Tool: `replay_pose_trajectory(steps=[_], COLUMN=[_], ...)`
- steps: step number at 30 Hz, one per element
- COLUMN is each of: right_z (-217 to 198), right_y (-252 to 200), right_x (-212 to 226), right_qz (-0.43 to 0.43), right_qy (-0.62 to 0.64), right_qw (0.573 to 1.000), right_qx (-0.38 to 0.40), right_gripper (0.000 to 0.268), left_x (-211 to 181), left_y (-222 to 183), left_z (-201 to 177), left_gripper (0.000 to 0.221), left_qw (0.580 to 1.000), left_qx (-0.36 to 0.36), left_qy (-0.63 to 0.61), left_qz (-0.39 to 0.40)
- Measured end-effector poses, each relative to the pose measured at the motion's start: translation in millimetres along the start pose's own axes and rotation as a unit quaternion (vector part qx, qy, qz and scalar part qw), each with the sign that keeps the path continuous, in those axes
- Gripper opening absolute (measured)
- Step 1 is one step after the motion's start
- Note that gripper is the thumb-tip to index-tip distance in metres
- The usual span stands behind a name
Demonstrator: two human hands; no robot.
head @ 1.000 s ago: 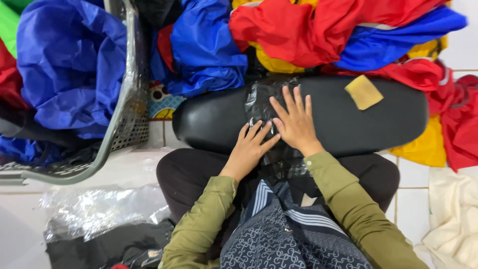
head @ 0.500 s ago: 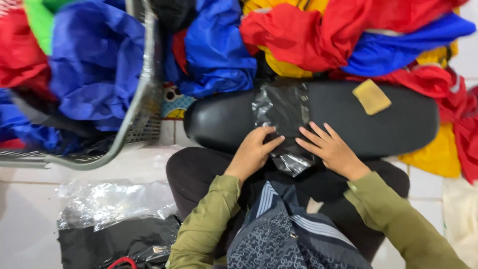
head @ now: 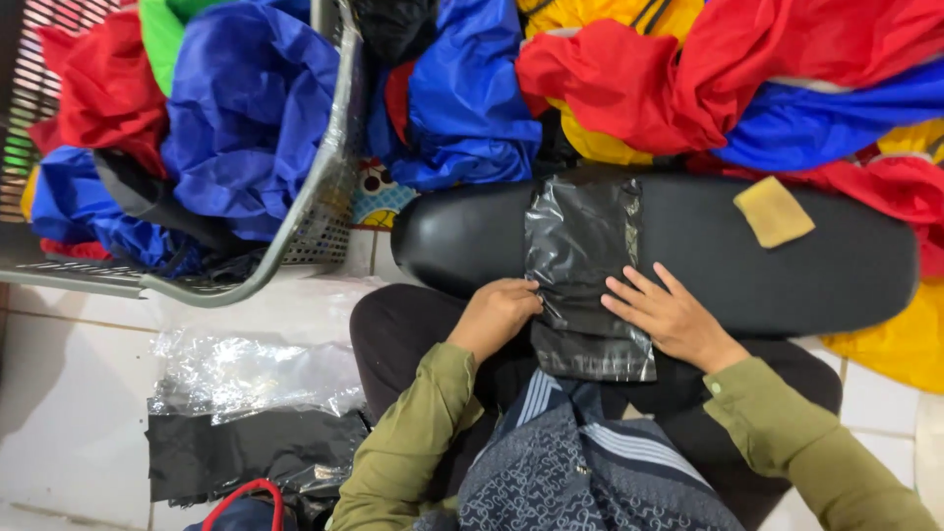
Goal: Cleaning black fabric covers with a foam block and then placing them into individual plastic bags.
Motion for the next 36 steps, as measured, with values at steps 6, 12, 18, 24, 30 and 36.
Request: replay_pose_trajectory(steps=[6, 12, 18, 24, 30, 36], right_z=[14.3, 0.5, 50.3, 63.6, 41.4, 34.8], right_y=[-22.8, -16.6, -64.6, -55.5, -24.9, -13.7], right_x=[-19.5, -38.9, -82.8, -82.9, -67.1, -63.2], right_qz=[0.062, 0.194, 0.309, 0.359, 0.446, 0.467], right_qy=[0.051, 0.2, 0.114, 0.01, -0.144, -0.178], right_qw=[0.997, 0.96, 0.938, 0.919, 0.866, 0.851], right_qx=[-0.001, -0.025, -0.104, -0.16, -0.173, -0.161], right_gripper=[0.054, 0.044, 0.032, 0.025, 0.041, 0.045], left_x=[-3.8, 30.6, 29.3, 25.7, 14.9, -72.5], left_y=[12.6, 1.8, 2.1, 11.1, 25.9, 15.5], left_z=[-4.9, 52.3, 52.2, 38.2, -3.6, -3.0], left_gripper=[0.009, 0.02, 0.026, 0.037, 0.038, 0.013], left_qw=[0.991, 0.987, 0.976, 0.973, 0.954, 0.91], left_qx=[0.027, 0.117, 0.126, 0.064, -0.094, -0.349], left_qy=[-0.129, -0.056, -0.029, 0.01, -0.016, 0.142], left_qz=[-0.026, -0.093, -0.172, -0.222, -0.283, 0.172])
Point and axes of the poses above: each hand's wrist, its own y-axis towards the middle knuckle, its own z-axis out of the palm, x = y × z, the point moved 10 cm from there along y, towards the middle knuckle, and after that the axes turned 4 degrees about y, right-handed, at the moved point
